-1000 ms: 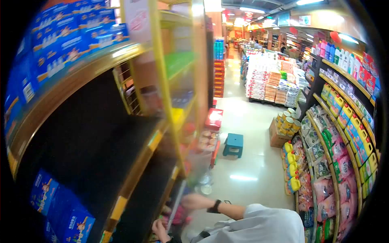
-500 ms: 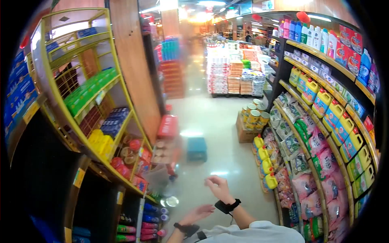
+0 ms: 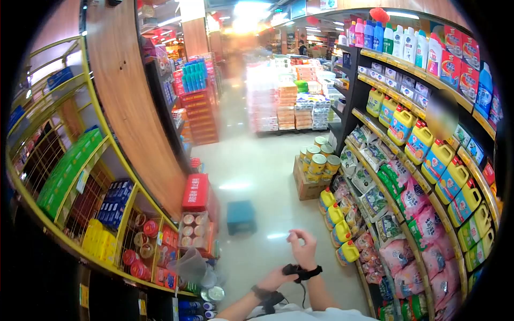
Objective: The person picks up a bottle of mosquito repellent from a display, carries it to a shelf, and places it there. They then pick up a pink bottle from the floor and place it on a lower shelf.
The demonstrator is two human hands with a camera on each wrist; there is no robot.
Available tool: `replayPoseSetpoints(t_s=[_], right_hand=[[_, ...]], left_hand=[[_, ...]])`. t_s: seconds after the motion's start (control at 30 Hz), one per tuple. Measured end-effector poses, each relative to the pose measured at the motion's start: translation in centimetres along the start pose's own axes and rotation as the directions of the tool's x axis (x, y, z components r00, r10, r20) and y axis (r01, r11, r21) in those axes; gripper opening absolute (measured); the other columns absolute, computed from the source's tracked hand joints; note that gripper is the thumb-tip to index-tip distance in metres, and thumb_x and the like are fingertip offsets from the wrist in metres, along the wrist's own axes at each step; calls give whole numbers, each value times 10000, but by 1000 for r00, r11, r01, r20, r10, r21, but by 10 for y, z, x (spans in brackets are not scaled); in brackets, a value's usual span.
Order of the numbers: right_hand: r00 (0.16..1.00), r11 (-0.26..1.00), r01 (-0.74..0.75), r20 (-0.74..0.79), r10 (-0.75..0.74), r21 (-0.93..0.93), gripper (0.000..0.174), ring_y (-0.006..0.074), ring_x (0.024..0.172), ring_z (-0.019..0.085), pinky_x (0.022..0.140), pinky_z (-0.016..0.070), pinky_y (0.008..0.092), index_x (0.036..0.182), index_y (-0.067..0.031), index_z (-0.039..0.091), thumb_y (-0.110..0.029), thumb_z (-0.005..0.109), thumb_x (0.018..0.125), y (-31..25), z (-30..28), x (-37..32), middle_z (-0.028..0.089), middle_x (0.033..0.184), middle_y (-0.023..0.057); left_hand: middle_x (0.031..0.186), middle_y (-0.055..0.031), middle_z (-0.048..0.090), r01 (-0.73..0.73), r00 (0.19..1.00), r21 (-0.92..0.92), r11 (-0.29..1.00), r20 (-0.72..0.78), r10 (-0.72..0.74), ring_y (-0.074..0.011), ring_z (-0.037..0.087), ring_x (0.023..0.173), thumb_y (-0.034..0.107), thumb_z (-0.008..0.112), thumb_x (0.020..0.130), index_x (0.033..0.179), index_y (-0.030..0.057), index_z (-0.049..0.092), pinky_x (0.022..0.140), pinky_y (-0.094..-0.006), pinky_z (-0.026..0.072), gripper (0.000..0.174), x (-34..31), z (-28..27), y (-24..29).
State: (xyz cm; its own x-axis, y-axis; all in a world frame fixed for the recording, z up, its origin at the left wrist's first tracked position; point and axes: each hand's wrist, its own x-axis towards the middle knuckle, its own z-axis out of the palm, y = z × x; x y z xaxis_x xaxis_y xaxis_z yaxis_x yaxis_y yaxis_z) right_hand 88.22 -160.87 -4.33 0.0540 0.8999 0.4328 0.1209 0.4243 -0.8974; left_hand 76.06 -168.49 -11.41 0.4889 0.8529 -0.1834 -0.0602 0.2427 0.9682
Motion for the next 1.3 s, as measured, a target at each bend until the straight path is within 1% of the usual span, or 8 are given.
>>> replayPoseSetpoints(t_s=[0.1, 0.23, 0.37, 0.4, 0.5, 0.73, 0.83, 1.3], right_hand=[[995, 988, 94, -27, -98, -122, 100, 120, 678, 644, 632, 513, 252, 932, 40, 656, -24, 581, 914, 28, 9, 51, 651, 714, 63], [997, 993, -79, 12, 78, 92, 99, 121, 675, 634, 639, 509, 248, 957, 32, 644, -35, 575, 934, 34, 34, 105, 653, 737, 58], [981, 953, -196, 35, 193, 233, 98, 123, 667, 626, 646, 505, 250, 973, 23, 642, -36, 571, 940, 49, 56, 153, 647, 734, 53], [978, 946, -211, 51, 205, 245, 104, 124, 669, 623, 650, 506, 257, 983, 21, 643, -40, 568, 942, 63, 61, 162, 644, 730, 51], [976, 960, -202, 124, 181, 192, 114, 123, 682, 629, 664, 510, 258, 989, 19, 655, -48, 579, 937, 106, 74, 193, 652, 741, 50], [949, 976, -215, 232, 214, -20, 151, 122, 756, 671, 670, 529, 266, 981, 24, 687, -96, 648, 899, 169, 79, 316, 701, 808, 82], [970, 994, 0, 241, 26, -109, 157, 149, 757, 686, 678, 536, 281, 981, 9, 693, -109, 663, 883, 191, 85, 388, 710, 823, 93], [867, 976, -111, 462, 188, -187, 240, 261, 874, 686, 763, 529, 337, 1052, -31, 691, -212, 616, 913, 276, 98, 599, 706, 953, 149]], left_hand=[[998, -24, 673, 20, 999, 222, 975, -48, -10, -124, 575, 939, 220, 690, 890, 1120, 12, 652, 911, -317, 441, 313, 31, -20, 81], [1042, -36, 677, -53, 987, -216, 975, 140, 84, -120, 589, 984, 215, 708, 880, 1113, 12, 656, 912, -307, 449, 314, 112, -77, 32], [961, -45, 695, -42, 998, 84, 996, 41, 39, -130, 617, 939, 181, 694, 885, 1076, -13, 664, 880, -287, 466, 274, 145, -114, 38], [917, -41, 696, -50, 997, -60, 997, 51, 53, -133, 620, 898, 211, 710, 867, 1067, -9, 672, 851, -291, 472, 299, 148, -121, 51], [1159, -101, 665, 121, 988, 39, 992, 93, -124, -173, 585, 1064, 149, 668, 897, 1213, -18, 614, 978, -349, 447, 361, 183, -154, 59], [1173, -101, 649, 63, 974, -39, 997, 219, -53, -184, 578, 1094, 169, 680, 904, 1252, -15, 578, 982, -353, 447, 407, 310, -211, 77], [1192, -113, 628, 105, 967, 65, 992, 228, -117, -192, 565, 1123, 126, 683, 894, 1266, -26, 539, 993, -359, 448, 427, 370, -243, 115], [1181, -101, 624, -150, 952, 15, 989, 272, 141, -173, 544, 1142, 131, 650, 921, 1207, -17, 594, 993, -347, 444, 327, 580, -358, 151]])
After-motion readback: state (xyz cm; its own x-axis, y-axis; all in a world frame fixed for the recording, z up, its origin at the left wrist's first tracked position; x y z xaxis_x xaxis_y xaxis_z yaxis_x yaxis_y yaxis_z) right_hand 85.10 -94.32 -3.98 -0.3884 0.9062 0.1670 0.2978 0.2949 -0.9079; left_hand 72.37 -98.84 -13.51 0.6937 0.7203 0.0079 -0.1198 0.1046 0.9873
